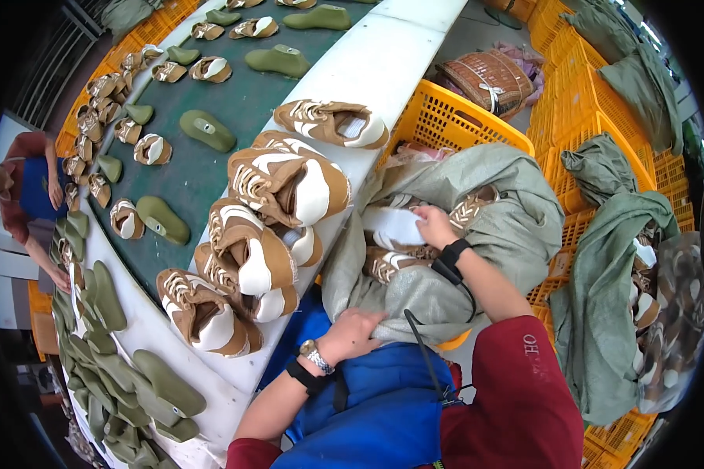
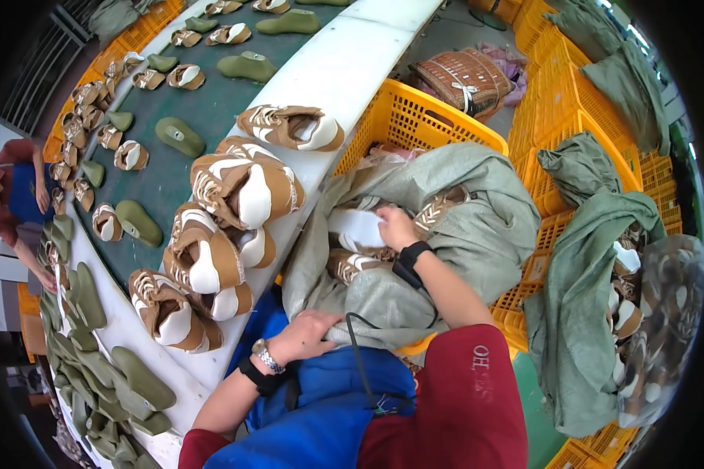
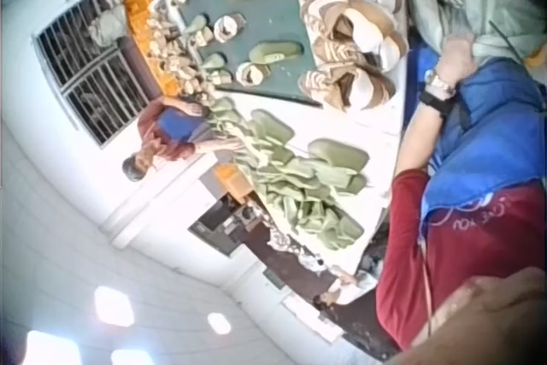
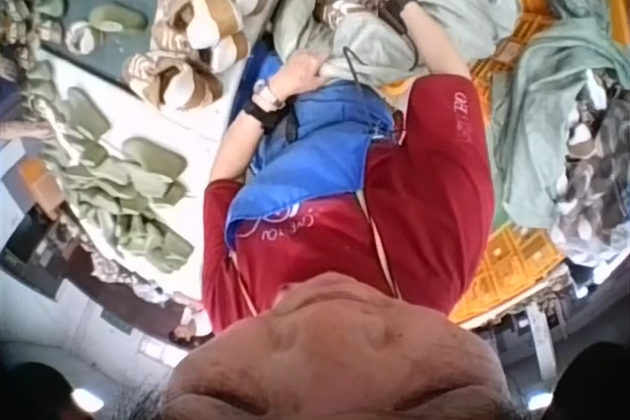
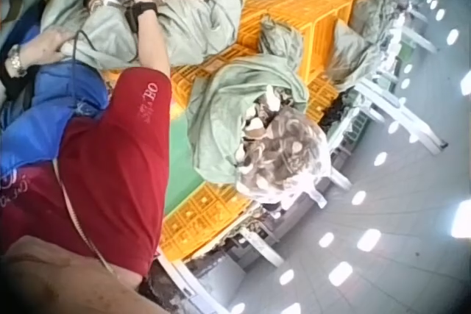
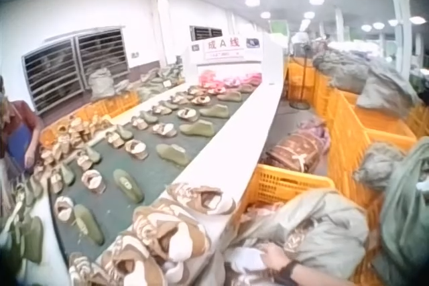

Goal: The recorder takes shoe uppers from a bag and places them onto shoe lasts (molds) on an assembly line.

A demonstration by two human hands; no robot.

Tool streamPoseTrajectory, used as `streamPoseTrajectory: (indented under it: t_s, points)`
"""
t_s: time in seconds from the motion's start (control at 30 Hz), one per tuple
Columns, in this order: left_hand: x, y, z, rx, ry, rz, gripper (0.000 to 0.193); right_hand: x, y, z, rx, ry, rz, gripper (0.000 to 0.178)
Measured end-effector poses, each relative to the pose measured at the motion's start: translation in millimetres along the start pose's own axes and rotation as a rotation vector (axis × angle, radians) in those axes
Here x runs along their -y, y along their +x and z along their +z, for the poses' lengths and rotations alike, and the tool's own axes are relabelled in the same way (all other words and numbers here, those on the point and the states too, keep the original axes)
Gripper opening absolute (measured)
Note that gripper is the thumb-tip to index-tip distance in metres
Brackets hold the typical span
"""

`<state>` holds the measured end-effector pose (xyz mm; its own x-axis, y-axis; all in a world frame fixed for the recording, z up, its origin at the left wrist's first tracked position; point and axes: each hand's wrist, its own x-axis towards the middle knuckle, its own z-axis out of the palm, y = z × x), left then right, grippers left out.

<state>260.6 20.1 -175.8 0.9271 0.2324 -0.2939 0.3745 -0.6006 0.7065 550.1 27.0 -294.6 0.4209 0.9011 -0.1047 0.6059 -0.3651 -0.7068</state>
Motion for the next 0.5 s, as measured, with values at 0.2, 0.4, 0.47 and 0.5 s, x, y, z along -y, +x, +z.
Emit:
streamPoseTrajectory:
  t_s: [0.2,0.4,0.47,0.5]
  points:
    - [-15.6,7.4,-25.8,-0.507,-0.026,0.015,0.082,85.7,-36.2,-159.4,0.262,0.473,0.087,0.025]
    - [-52.8,17.8,-52.4,-0.573,0.24,0.018,0.085,127.7,-59.2,-179.2,0.721,0.961,0.046,0.031]
    - [-46.8,16.1,-47.2,-0.526,0.081,-0.013,0.077,116.2,-46.6,-151.8,0.574,1.262,0.142,0.034]
    - [-45.1,11.3,-43.4,-0.436,-0.309,-0.176,0.07,95.3,-32.5,-134.8,0.655,1.319,0.185,0.034]
